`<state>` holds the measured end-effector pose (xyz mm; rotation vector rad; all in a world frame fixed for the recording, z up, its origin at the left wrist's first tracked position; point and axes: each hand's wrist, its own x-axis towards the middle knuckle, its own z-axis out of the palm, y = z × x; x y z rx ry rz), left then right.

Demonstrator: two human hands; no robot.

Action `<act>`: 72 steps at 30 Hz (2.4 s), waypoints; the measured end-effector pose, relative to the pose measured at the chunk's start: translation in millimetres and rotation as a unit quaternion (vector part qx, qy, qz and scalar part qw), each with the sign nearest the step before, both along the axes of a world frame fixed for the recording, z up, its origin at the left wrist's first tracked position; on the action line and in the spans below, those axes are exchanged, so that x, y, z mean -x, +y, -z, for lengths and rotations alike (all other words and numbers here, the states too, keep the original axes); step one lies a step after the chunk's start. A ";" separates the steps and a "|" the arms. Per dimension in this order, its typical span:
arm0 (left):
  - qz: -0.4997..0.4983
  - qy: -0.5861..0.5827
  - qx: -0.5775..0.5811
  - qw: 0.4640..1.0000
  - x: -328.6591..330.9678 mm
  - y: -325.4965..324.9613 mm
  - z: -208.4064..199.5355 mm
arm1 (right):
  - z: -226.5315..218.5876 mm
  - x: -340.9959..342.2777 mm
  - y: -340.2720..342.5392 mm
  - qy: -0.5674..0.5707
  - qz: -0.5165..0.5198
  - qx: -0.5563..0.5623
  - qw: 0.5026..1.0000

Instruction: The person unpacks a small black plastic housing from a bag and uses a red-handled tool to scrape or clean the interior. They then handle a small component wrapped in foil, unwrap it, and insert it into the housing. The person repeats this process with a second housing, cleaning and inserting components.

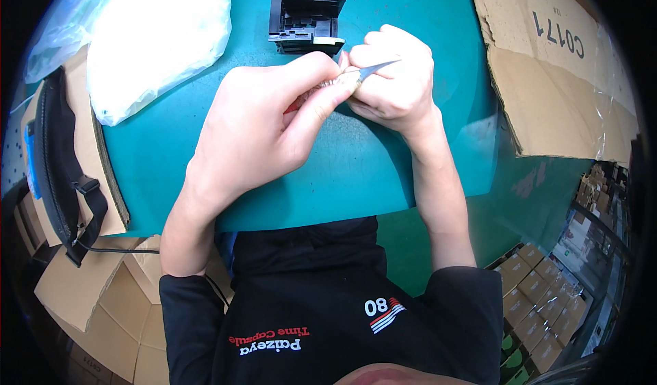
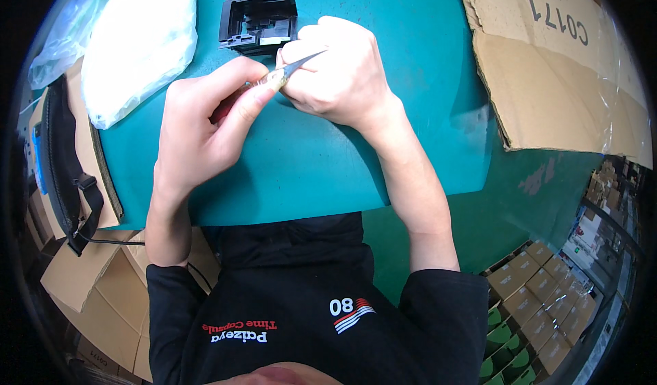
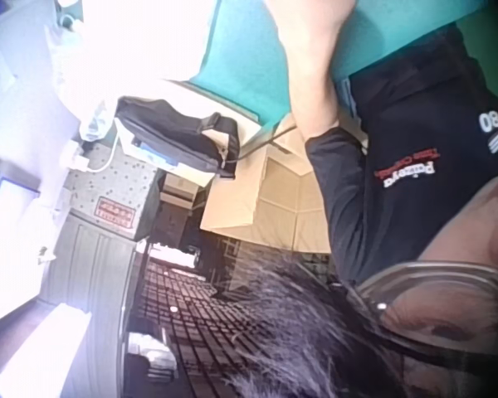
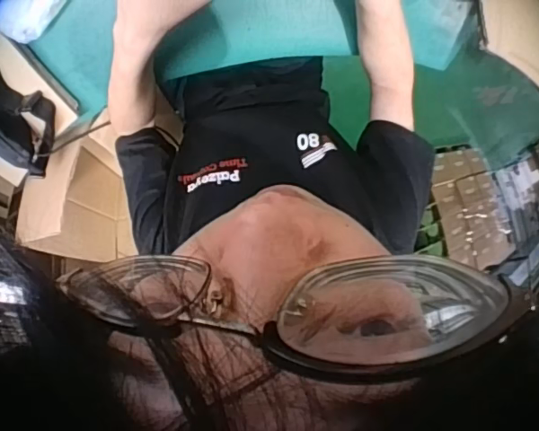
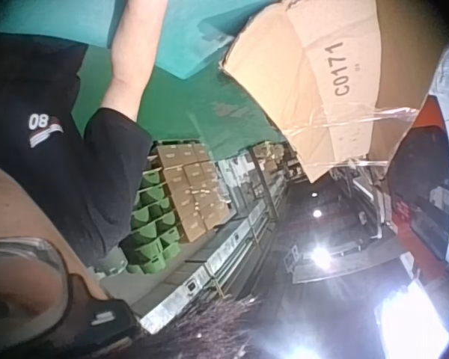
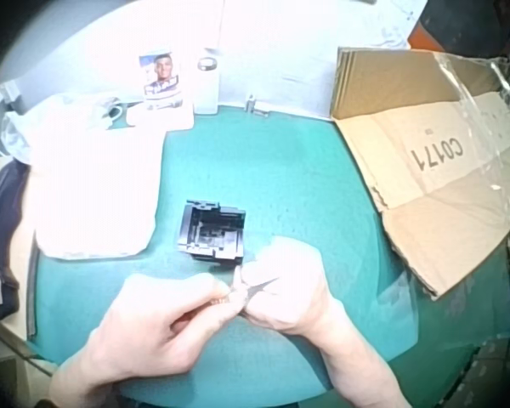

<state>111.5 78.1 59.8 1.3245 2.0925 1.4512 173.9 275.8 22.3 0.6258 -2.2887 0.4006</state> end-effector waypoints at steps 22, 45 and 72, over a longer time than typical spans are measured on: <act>0.023 0.008 0.004 1.000 13.0 -8.8 -8.5 | -5.2 -7.1 -2.7 0.028 -0.022 0.003 0.999; 0.158 0.125 -0.070 0.977 8.3 -3.3 4.8 | -5.3 -13.3 -4.3 0.006 0.019 0.038 0.999; 0.040 0.057 0.046 0.996 17.4 -7.1 -2.2 | -7.5 -12.9 -18.5 0.018 -0.065 0.019 0.998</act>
